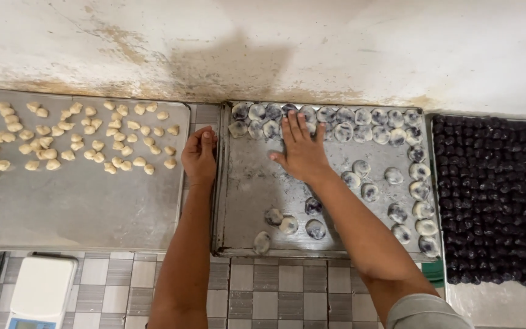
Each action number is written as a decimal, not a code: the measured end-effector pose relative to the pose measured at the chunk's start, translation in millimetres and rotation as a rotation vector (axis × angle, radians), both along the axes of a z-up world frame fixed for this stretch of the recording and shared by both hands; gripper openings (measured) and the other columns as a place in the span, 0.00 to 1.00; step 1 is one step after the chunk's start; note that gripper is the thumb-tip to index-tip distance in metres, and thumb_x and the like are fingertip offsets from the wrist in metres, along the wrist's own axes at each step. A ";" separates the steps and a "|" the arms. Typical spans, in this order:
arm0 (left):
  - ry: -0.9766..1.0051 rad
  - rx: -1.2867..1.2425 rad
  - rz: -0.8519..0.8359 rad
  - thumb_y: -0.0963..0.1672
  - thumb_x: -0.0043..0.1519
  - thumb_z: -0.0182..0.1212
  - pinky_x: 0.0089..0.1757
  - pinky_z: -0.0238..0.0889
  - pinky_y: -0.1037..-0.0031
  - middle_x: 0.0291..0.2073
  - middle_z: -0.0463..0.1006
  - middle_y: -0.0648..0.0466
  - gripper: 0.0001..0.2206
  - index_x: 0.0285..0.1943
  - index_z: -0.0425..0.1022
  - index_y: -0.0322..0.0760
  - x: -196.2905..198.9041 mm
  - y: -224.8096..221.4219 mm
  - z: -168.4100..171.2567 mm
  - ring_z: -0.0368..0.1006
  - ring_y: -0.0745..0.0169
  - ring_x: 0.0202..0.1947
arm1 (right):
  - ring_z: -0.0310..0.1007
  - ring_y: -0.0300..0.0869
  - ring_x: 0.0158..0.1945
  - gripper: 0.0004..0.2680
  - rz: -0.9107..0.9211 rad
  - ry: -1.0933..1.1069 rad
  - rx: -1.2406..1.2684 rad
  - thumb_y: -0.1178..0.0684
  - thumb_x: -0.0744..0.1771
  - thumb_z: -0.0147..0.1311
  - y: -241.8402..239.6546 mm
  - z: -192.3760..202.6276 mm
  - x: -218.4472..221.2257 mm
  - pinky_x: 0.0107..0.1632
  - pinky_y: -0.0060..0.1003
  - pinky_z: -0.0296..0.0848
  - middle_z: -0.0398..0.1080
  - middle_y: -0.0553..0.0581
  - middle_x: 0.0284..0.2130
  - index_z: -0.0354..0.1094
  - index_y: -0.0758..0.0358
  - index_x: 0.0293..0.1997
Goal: Arranging and spacing out small filled dough balls on a metal tray to prepare them for baking or further processing.
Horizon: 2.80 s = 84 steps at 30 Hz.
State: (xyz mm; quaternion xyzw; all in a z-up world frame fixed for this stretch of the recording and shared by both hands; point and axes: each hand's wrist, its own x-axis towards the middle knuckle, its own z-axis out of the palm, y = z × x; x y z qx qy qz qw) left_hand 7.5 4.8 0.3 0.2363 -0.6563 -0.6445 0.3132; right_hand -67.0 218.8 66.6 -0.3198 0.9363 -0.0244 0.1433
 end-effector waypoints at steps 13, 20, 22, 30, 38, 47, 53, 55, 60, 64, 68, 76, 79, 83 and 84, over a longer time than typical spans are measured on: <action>0.014 -0.009 -0.013 0.44 0.64 0.51 0.37 0.68 0.76 0.33 0.77 0.50 0.09 0.44 0.74 0.35 0.9 -1.2 0.0 0.72 0.68 0.34 | 0.22 0.53 0.70 0.32 0.047 -0.013 0.024 0.28 0.65 0.27 -24.9 4.5 7.5 0.61 0.68 0.21 0.25 0.61 0.68 0.30 0.64 0.69; 0.032 -0.002 -0.004 0.45 0.64 0.52 0.38 0.68 0.76 0.33 0.78 0.51 0.09 0.44 0.75 0.36 -1.4 -3.5 -6.0 0.72 0.69 0.34 | 0.21 0.52 0.70 0.32 0.037 0.000 0.088 0.28 0.65 0.26 -35.5 22.3 10.7 0.61 0.68 0.19 0.24 0.60 0.68 0.31 0.63 0.69; 0.031 0.008 -0.010 0.45 0.64 0.52 0.38 0.68 0.75 0.33 0.78 0.51 0.09 0.44 0.75 0.36 0.1 -3.1 -4.8 0.72 0.69 0.34 | 0.21 0.53 0.70 0.31 0.037 -0.004 0.083 0.29 0.65 0.28 -45.7 27.0 15.6 0.61 0.68 0.21 0.25 0.61 0.68 0.31 0.64 0.69; 0.029 0.005 -0.003 0.45 0.64 0.52 0.37 0.68 0.77 0.32 0.78 0.52 0.09 0.44 0.75 0.36 -2.1 -2.4 -7.2 0.71 0.71 0.34 | 0.16 0.52 0.70 0.32 0.061 -0.013 0.125 0.26 0.65 0.23 -52.3 16.1 15.0 0.61 0.68 0.18 0.23 0.58 0.68 0.30 0.62 0.69; 0.046 -0.068 -0.014 0.45 0.64 0.51 0.36 0.68 0.72 0.30 0.77 0.49 0.10 0.44 0.75 0.34 -2.1 -3.6 -4.8 0.71 0.67 0.34 | 0.23 0.52 0.70 0.32 0.119 -0.012 0.021 0.28 0.64 0.31 -85.9 21.5 20.7 0.62 0.67 0.23 0.26 0.58 0.68 0.31 0.62 0.69; 0.013 -0.107 0.010 0.46 0.63 0.53 0.36 0.68 0.71 0.29 0.78 0.51 0.10 0.44 0.76 0.38 -0.6 -5.3 -3.8 0.74 0.64 0.33 | 0.21 0.53 0.70 0.33 0.093 0.004 0.046 0.26 0.64 0.26 -92.2 12.0 22.2 0.62 0.67 0.21 0.24 0.61 0.68 0.28 0.63 0.69; 0.017 -0.099 0.008 0.46 0.63 0.52 0.37 0.68 0.71 0.28 0.78 0.51 0.10 0.43 0.76 0.38 -0.5 -5.0 0.4 0.73 0.65 0.33 | 0.21 0.53 0.70 0.33 0.061 -0.028 -0.067 0.26 0.65 0.24 -93.3 4.7 20.9 0.62 0.66 0.21 0.23 0.62 0.68 0.26 0.64 0.69; 0.023 -0.091 -0.010 0.46 0.64 0.52 0.37 0.68 0.70 0.28 0.77 0.51 0.10 0.43 0.76 0.37 -0.7 -3.1 0.8 0.73 0.65 0.33 | 0.22 0.54 0.70 0.33 0.034 -0.023 -0.124 0.27 0.65 0.23 -91.4 7.2 19.1 0.62 0.66 0.21 0.23 0.62 0.68 0.26 0.64 0.69; 0.011 -0.058 -0.024 0.47 0.64 0.52 0.41 0.66 0.69 0.28 0.77 0.52 0.11 0.43 0.75 0.36 1.3 -0.8 9.9 0.72 0.66 0.34 | 0.29 0.52 0.70 0.33 0.048 -0.027 -0.132 0.25 0.64 0.19 -89.5 -1.5 7.1 0.62 0.68 0.25 0.32 0.60 0.68 0.37 0.64 0.68; 0.019 -0.079 -0.014 0.45 0.63 0.53 0.40 0.66 0.69 0.27 0.76 0.51 0.09 0.43 0.76 0.37 -0.5 -0.7 7.1 0.72 0.66 0.34 | 0.31 0.53 0.70 0.30 0.017 0.063 -0.173 0.29 0.66 0.22 -88.1 1.2 4.6 0.61 0.67 0.24 0.32 0.62 0.68 0.34 0.64 0.69; 0.038 -0.090 -0.012 0.46 0.63 0.54 0.40 0.66 0.70 0.27 0.77 0.52 0.09 0.43 0.76 0.36 -0.4 -3.7 2.0 0.73 0.66 0.33 | 0.27 0.54 0.70 0.31 0.049 0.076 -0.131 0.28 0.66 0.23 -95.4 -22.3 3.7 0.61 0.69 0.26 0.30 0.62 0.68 0.35 0.65 0.69; 0.083 -0.091 -0.064 0.46 0.65 0.53 0.41 0.65 0.70 0.29 0.76 0.53 0.09 0.44 0.75 0.36 -0.8 -0.4 1.5 0.71 0.67 0.35 | 0.29 0.53 0.70 0.31 -0.007 0.271 -0.223 0.27 0.65 0.26 -48.6 -45.4 -13.1 0.62 0.68 0.32 0.32 0.58 0.68 0.36 0.59 0.69; 0.072 -0.118 -0.056 0.45 0.65 0.52 0.41 0.65 0.69 0.29 0.76 0.51 0.10 0.43 0.75 0.35 1.9 1.3 7.5 0.71 0.65 0.34 | 0.30 0.53 0.70 0.30 -0.017 0.229 -0.263 0.27 0.65 0.27 -44.2 -34.4 -12.3 0.62 0.68 0.31 0.35 0.58 0.68 0.39 0.59 0.69; 0.038 -0.091 -0.031 0.45 0.65 0.52 0.42 0.64 0.70 0.29 0.76 0.52 0.10 0.43 0.75 0.34 1.1 1.4 8.0 0.71 0.67 0.35 | 0.37 0.55 0.69 0.28 -0.147 0.296 -0.305 0.32 0.66 0.36 -18.9 -2.1 -9.9 0.60 0.68 0.39 0.43 0.64 0.65 0.44 0.63 0.67; 0.034 -0.099 -0.026 0.45 0.65 0.52 0.41 0.65 0.70 0.29 0.76 0.53 0.10 0.42 0.75 0.35 0.7 2.5 6.5 0.72 0.67 0.34 | 0.37 0.56 0.69 0.28 -0.236 0.273 -0.247 0.33 0.65 0.36 -8.6 -0.5 -10.1 0.60 0.69 0.38 0.43 0.66 0.65 0.44 0.66 0.66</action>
